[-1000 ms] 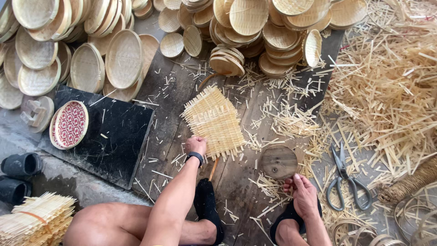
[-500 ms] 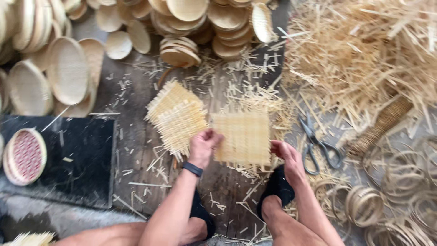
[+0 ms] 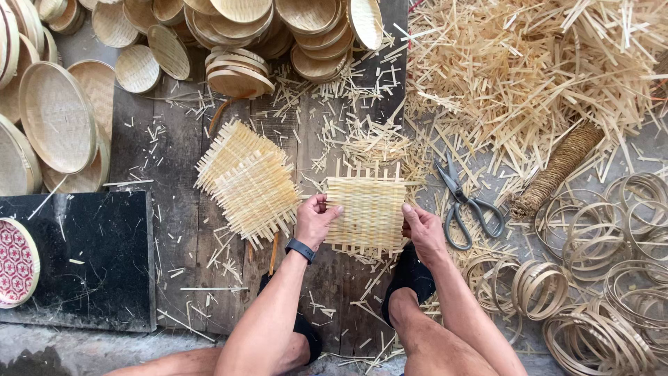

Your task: The person trims bamboo strips with scissors and fits a woven bamboo square into a circular frame to form a basket base.

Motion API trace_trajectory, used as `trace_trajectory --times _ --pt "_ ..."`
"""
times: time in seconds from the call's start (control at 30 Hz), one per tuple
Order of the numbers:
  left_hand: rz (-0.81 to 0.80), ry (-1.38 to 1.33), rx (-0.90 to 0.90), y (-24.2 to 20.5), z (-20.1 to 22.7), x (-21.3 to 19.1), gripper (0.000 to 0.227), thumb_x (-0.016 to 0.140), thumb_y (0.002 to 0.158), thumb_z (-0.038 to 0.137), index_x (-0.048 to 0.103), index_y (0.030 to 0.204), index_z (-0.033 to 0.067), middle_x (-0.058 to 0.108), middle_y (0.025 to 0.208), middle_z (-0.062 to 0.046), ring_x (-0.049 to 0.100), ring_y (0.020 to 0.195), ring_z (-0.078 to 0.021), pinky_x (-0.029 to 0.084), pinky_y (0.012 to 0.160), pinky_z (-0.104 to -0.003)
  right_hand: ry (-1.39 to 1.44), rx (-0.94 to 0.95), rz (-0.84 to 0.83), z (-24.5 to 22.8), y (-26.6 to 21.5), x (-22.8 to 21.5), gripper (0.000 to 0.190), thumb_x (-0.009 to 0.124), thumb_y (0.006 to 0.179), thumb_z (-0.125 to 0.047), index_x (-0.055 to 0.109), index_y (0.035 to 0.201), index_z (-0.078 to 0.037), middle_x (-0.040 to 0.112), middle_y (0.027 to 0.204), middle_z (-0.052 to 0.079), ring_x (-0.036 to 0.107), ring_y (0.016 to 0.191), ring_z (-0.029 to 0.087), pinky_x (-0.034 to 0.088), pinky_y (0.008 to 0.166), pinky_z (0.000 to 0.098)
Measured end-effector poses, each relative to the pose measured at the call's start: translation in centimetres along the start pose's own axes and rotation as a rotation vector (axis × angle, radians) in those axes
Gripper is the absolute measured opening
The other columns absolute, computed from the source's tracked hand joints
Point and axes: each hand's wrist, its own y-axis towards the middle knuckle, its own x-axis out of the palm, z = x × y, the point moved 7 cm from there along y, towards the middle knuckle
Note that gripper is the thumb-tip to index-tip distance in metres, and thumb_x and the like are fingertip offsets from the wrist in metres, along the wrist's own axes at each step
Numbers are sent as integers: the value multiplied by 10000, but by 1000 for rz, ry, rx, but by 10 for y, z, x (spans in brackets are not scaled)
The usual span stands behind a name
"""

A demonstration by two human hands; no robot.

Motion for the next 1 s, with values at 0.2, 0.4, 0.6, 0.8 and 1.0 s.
trace_trajectory --times 0.2,0.4,0.6,0.8,1.0 --pt "-2 77 -49 -7 11 0 444 805 829 31 605 1224 -6 746 953 -92 712 821 -127 594 740 -244 -64 -74 28 -10 -6 10 206 781 876 -136 742 1034 -10 741 862 3 621 708 40 494 629 201" --pt "-37 0 -85 4 -14 -7 398 799 791 -26 655 1161 -46 754 971 -118 721 816 -145 620 748 -270 -53 -69 78 -2 -4 7 210 808 877 -126 752 1027 10 721 839 16 571 673 50 433 568 202" --pt "-60 -92 -111 10 -28 -7 319 807 801 -57 695 1100 -45 765 957 -118 707 795 -133 589 740 -262 -83 -53 89 -2 -2 5 235 818 862 -144 760 1027 12 733 829 13 601 674 46 467 583 194" --pt "-66 -127 -97 7 -25 -4 337 798 802 -55 681 1117 -34 767 970 -111 714 801 -123 591 749 -262 -37 -79 109 3 -2 4 250 837 835 -138 746 1019 5 737 826 16 616 682 54 481 590 197" --pt "-49 -116 -117 4 -13 -2 356 803 780 -67 665 1107 -41 774 973 -138 744 824 -157 623 765 -280 -178 -118 173 -3 -4 6 273 856 830 -157 752 1016 15 735 827 27 622 687 57 499 592 200"
